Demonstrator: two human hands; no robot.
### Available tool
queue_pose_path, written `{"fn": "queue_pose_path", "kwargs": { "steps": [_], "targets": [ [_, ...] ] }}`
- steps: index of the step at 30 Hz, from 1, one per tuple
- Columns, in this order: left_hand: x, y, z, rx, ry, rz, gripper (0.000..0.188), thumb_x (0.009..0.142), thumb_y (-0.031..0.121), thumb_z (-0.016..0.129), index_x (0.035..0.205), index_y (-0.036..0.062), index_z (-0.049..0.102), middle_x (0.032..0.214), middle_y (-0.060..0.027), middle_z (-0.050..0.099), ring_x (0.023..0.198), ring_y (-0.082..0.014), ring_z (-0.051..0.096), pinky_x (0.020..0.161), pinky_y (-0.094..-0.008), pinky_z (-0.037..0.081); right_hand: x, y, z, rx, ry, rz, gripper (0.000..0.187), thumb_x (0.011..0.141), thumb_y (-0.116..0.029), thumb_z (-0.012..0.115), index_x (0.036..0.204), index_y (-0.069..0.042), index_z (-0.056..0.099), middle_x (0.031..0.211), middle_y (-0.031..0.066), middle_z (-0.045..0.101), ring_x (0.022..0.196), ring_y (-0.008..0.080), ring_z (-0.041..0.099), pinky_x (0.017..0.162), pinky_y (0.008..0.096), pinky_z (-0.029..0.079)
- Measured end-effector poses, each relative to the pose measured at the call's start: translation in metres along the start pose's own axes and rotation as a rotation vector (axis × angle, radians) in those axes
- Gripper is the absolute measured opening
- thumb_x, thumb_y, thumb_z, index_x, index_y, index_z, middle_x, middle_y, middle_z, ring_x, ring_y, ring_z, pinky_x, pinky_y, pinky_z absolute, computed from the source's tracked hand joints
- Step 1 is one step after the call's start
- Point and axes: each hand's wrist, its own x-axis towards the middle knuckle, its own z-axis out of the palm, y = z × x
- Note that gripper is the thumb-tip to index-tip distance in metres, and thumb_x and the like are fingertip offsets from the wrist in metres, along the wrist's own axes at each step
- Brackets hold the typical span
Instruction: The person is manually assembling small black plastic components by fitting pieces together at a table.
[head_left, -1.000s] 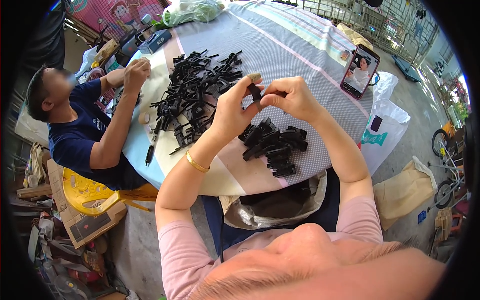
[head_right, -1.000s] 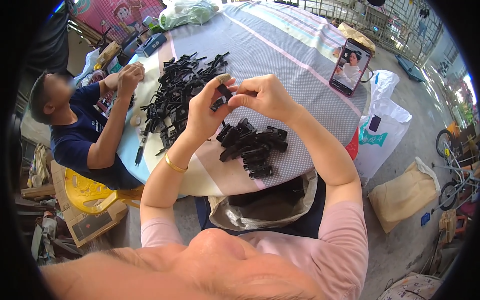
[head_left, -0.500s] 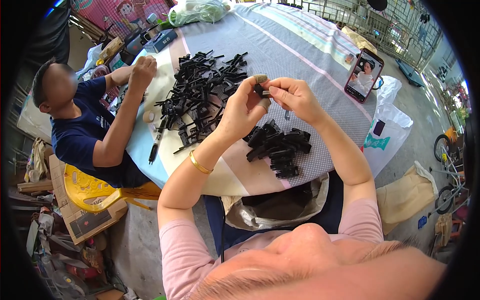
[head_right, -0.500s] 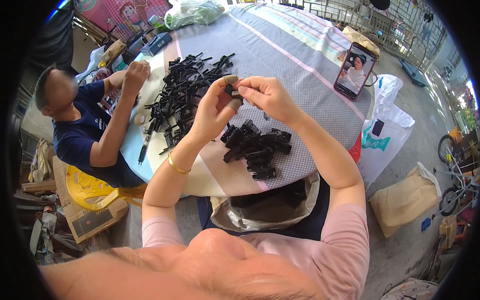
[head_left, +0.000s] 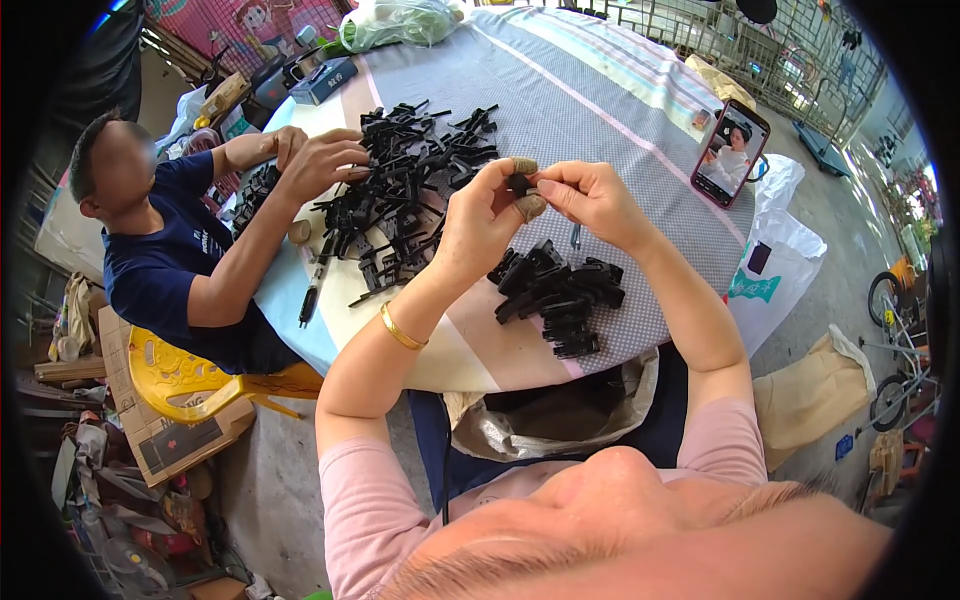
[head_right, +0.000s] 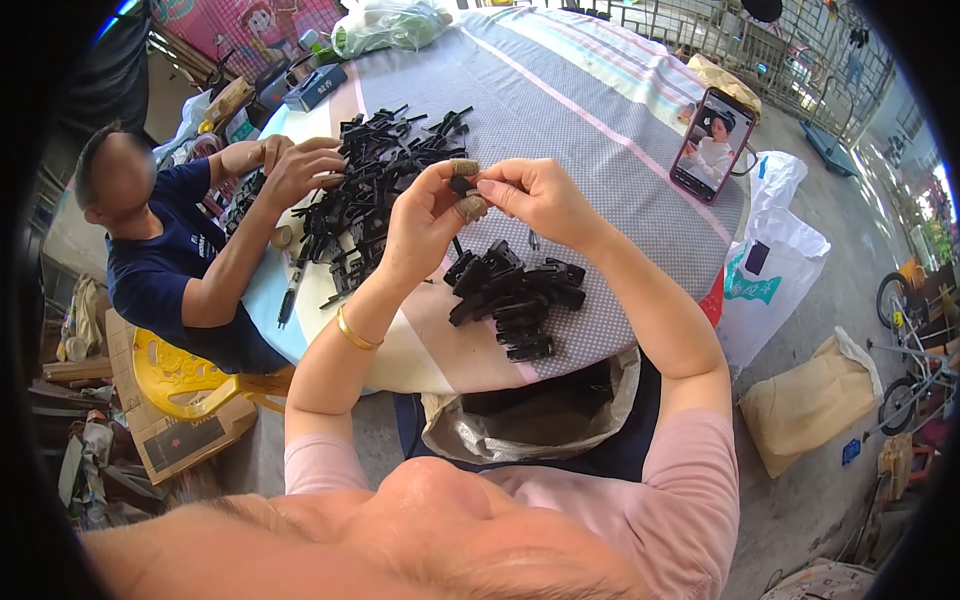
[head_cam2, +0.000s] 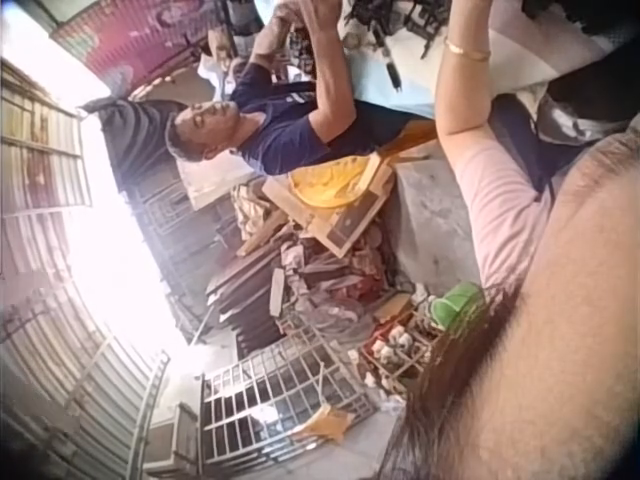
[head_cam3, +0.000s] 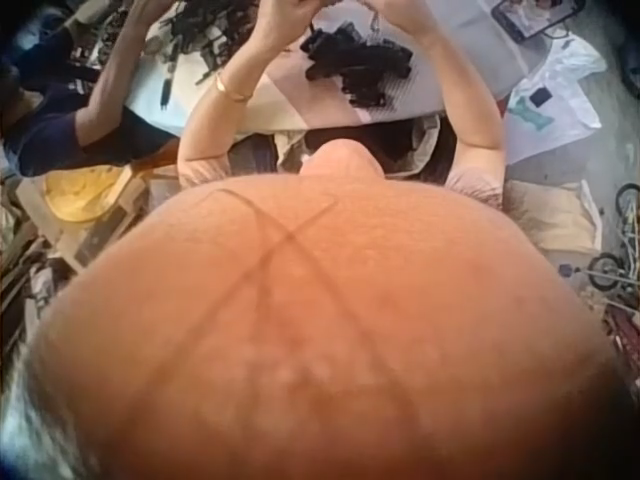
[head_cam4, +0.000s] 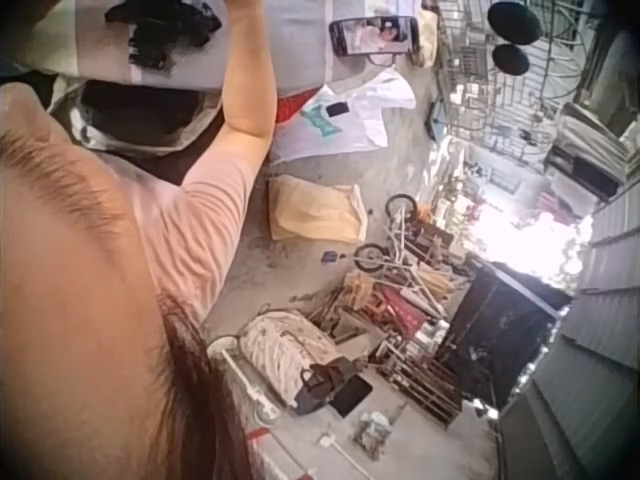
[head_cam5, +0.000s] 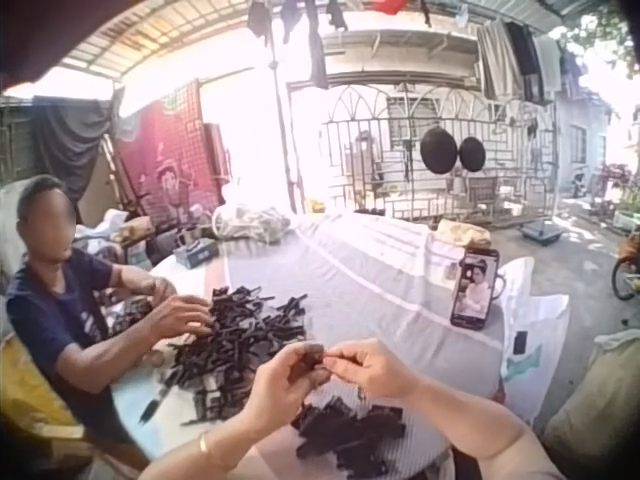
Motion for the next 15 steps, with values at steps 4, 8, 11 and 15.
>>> {"fn": "queue_pose_path", "kwargs": {
  "steps": [4, 8, 11, 15],
  "targets": [
    [-0.001, 0.000, -0.001, 0.061, 0.030, 0.033, 0.028, 0.078, -0.003, 0.060, 0.105, -0.0051, 0.051, 0.089, -0.0087, 0.061, 0.081, -0.0115, 0.059, 0.071, -0.0235, 0.050, 0.000, -0.003, 0.002, 0.043, -0.009, 0.071, 0.018, 0.088, -0.013, 0.053, 0.091, 0.002, 0.062, 0.060, -0.0041, 0.049, 0.050, 0.0013, 0.039, 0.043, 0.0162, 0.030],
    [-0.004, -0.001, 0.000, 0.170, 0.064, 0.079, 0.023, 0.077, -0.004, 0.060, 0.099, -0.0042, 0.053, 0.086, -0.0081, 0.062, 0.079, -0.0110, 0.060, 0.068, -0.0238, 0.050, -0.003, -0.006, 0.009, 0.077, -0.003, 0.080, 0.018, 0.089, -0.014, 0.052, 0.090, 0.002, 0.062, 0.059, -0.0044, 0.048, 0.050, 0.0012, 0.039, 0.042, 0.0160, 0.029],
    [-0.006, -0.003, 0.003, 0.209, 0.129, 0.142, 0.020, 0.075, -0.003, 0.062, 0.094, -0.0029, 0.055, 0.082, -0.0096, 0.062, 0.076, -0.0139, 0.061, 0.066, -0.0253, 0.049, -0.005, -0.008, 0.012, 0.101, 0.021, 0.085, 0.018, 0.087, -0.012, 0.053, 0.091, 0.002, 0.063, 0.061, -0.0035, 0.049, 0.053, 0.0012, 0.041, 0.044, 0.0164, 0.031],
    [-0.005, -0.004, 0.000, 0.494, 0.153, 0.363, 0.028, 0.076, -0.004, 0.062, 0.103, -0.0017, 0.054, 0.085, -0.0085, 0.064, 0.076, -0.0106, 0.061, 0.068, -0.0218, 0.048, -0.005, -0.006, 0.012, 0.206, 0.025, 0.168, 0.019, 0.088, -0.013, 0.053, 0.092, 0.003, 0.062, 0.061, -0.0036, 0.049, 0.054, 0.0017, 0.042, 0.045, 0.0168, 0.032]
  ]
}}
